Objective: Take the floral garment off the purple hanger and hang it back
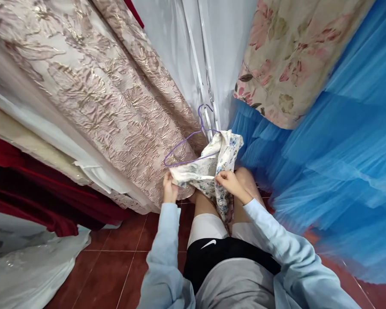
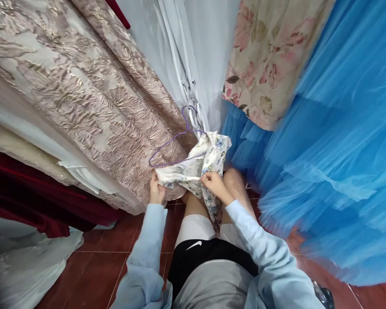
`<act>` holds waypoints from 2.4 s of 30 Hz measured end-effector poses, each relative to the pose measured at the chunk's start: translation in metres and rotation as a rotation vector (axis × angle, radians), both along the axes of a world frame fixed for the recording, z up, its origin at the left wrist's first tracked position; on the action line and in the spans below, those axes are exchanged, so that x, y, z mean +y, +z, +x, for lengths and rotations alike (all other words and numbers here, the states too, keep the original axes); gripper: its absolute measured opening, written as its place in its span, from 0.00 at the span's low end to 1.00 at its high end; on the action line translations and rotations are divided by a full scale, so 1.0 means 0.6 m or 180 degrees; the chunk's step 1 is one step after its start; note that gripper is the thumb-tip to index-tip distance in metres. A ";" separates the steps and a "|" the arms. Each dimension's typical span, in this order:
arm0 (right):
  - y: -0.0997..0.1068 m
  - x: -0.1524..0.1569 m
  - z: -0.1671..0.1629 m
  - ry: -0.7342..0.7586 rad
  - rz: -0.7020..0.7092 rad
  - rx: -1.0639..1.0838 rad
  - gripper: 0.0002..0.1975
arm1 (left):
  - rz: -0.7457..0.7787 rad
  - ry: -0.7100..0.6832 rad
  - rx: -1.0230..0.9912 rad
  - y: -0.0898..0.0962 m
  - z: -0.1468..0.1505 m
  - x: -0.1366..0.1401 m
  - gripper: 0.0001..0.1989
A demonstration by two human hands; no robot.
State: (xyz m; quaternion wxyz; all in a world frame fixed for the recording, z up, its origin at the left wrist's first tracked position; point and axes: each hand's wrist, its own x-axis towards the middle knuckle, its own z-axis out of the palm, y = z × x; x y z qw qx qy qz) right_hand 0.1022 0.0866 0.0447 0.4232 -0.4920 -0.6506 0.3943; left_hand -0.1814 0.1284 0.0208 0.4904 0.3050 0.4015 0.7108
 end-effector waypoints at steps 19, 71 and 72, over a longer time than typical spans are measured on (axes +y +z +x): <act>0.097 -0.124 0.114 0.0673 -0.0057 -0.0203 0.16 | 0.0671 -0.1933 0.0880 0.054 0.297 -0.159 0.25; 0.169 0.184 0.072 -0.0307 -0.0121 0.0822 0.26 | 0.0329 -0.0614 0.2737 -0.025 0.083 -0.053 0.08; 0.171 0.183 0.078 -0.0325 -0.0166 0.0856 0.26 | 0.0334 -0.0594 0.2771 -0.026 0.079 -0.048 0.07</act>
